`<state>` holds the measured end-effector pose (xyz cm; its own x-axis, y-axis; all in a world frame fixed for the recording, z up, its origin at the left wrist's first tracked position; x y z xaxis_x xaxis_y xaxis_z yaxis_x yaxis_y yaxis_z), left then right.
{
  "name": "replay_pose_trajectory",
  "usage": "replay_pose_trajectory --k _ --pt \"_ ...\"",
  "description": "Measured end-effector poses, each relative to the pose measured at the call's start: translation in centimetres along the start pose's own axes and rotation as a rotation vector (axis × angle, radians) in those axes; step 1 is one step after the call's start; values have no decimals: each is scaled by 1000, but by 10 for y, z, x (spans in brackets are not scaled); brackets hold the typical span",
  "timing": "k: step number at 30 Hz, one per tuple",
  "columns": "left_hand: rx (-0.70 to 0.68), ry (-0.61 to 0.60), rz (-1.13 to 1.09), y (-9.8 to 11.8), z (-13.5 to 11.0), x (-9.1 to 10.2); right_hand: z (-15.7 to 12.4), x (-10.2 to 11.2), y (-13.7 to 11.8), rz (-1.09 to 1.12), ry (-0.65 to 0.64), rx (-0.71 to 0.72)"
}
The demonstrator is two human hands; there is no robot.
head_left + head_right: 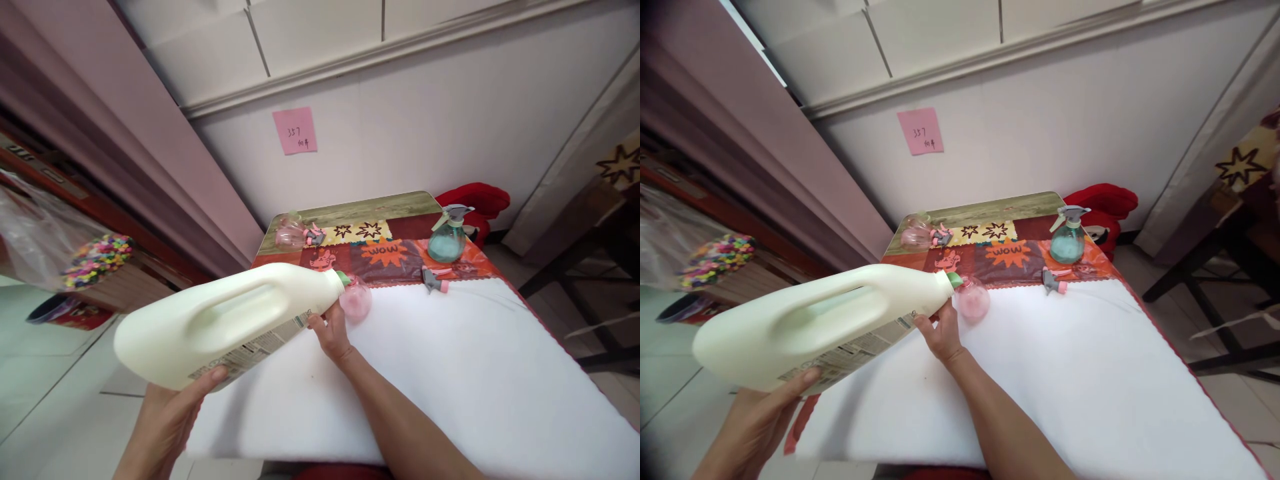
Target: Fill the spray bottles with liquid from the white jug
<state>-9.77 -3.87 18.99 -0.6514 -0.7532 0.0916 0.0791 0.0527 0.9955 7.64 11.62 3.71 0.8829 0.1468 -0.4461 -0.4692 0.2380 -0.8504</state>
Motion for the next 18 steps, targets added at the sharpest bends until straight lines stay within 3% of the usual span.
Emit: replay_pose_trajectory --k 18 --pt "-2 -67 2 -2 1 -2 1 1 -3 -5 1 -13"
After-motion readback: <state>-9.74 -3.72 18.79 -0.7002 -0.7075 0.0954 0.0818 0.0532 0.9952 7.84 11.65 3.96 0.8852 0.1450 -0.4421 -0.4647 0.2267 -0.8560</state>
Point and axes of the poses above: each hand's wrist, its own z-axis towards the middle knuckle, its own x-axis out of the back of the hand, y = z × x, the point moved 7 cm from there along z, towards the middle knuckle, and after that the axes turned 8 degrees about y, right-handed, at the moved point
